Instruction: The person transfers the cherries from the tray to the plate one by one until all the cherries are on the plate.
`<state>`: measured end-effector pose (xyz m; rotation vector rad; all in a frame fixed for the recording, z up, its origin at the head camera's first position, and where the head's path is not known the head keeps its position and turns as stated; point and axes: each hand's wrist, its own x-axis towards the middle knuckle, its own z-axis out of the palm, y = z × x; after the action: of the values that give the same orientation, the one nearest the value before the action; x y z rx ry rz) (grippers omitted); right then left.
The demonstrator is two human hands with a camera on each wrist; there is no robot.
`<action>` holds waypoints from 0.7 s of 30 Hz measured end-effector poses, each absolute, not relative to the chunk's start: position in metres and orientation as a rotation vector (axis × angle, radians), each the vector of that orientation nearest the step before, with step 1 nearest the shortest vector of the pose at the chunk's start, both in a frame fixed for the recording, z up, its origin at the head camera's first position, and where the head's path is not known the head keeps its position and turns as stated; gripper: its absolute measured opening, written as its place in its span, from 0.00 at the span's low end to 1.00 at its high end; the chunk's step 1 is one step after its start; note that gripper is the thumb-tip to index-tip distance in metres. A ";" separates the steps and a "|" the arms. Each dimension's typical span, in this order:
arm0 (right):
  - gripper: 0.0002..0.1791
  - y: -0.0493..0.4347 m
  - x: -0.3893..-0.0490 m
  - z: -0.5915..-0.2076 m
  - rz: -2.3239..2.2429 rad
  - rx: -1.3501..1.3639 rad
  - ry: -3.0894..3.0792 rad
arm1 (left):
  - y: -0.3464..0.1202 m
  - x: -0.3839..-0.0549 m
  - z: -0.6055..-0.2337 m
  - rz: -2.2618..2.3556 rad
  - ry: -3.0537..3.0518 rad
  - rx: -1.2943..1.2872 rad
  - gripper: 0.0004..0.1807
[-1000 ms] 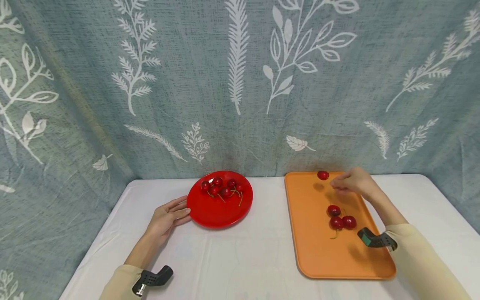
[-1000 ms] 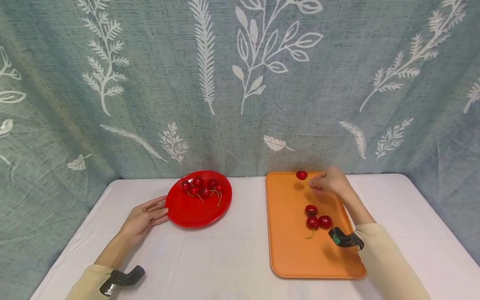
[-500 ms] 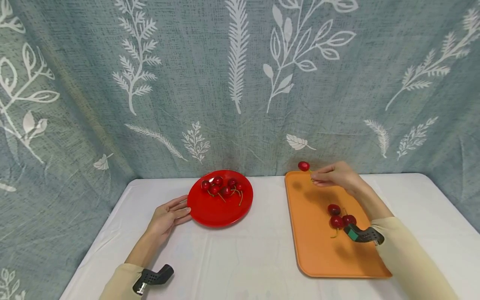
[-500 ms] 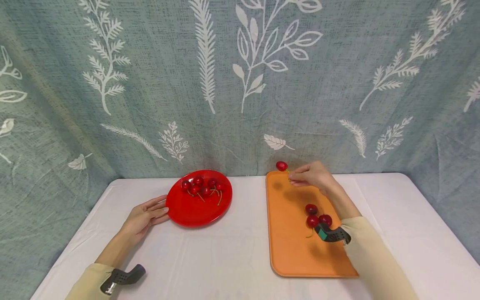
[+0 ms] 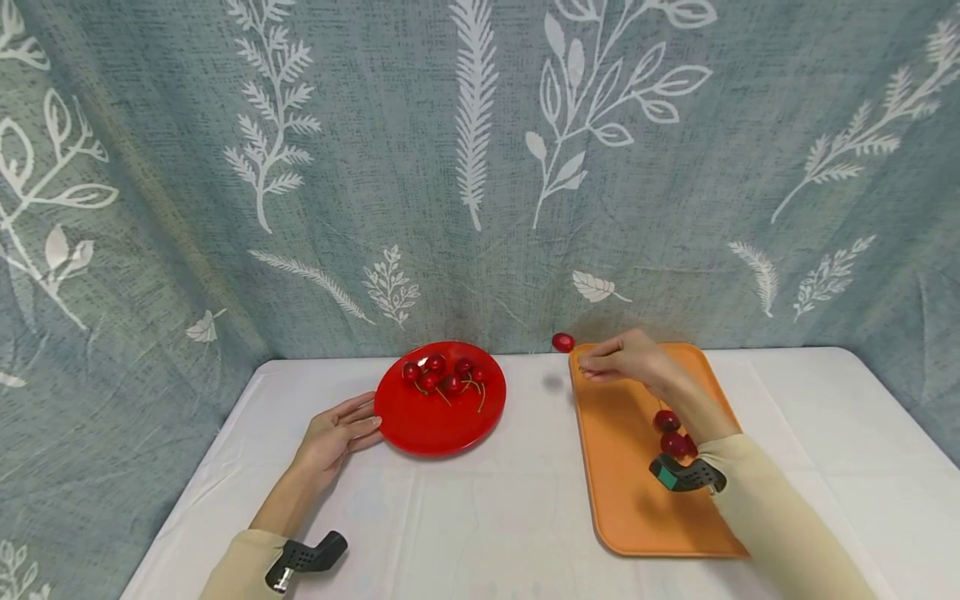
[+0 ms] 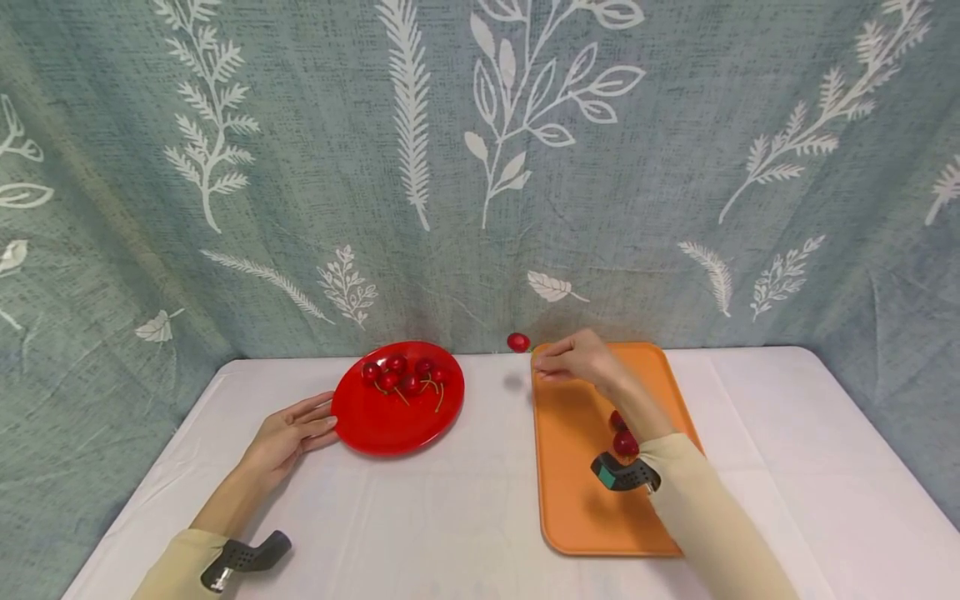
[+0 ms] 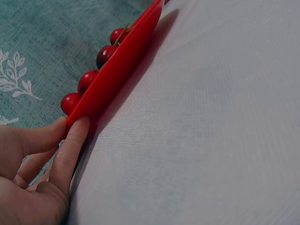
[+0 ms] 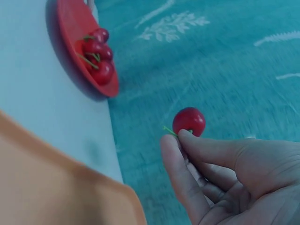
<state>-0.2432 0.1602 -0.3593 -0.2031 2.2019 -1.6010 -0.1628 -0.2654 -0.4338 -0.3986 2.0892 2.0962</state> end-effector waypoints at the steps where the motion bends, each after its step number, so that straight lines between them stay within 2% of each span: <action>1: 0.18 0.157 -0.243 -0.361 -1.597 -0.218 2.199 | -0.265 -0.163 -0.434 2.096 2.089 -0.401 0.32; 21: 0.12 0.088 -0.228 -0.392 -1.537 -0.269 2.167 | -0.265 -0.165 -0.435 2.074 2.089 -0.414 0.33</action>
<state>-0.2284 0.0878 -0.3922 -0.2691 2.1674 -1.5367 -0.1647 -0.2651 -0.4353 -0.4145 2.0889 2.0738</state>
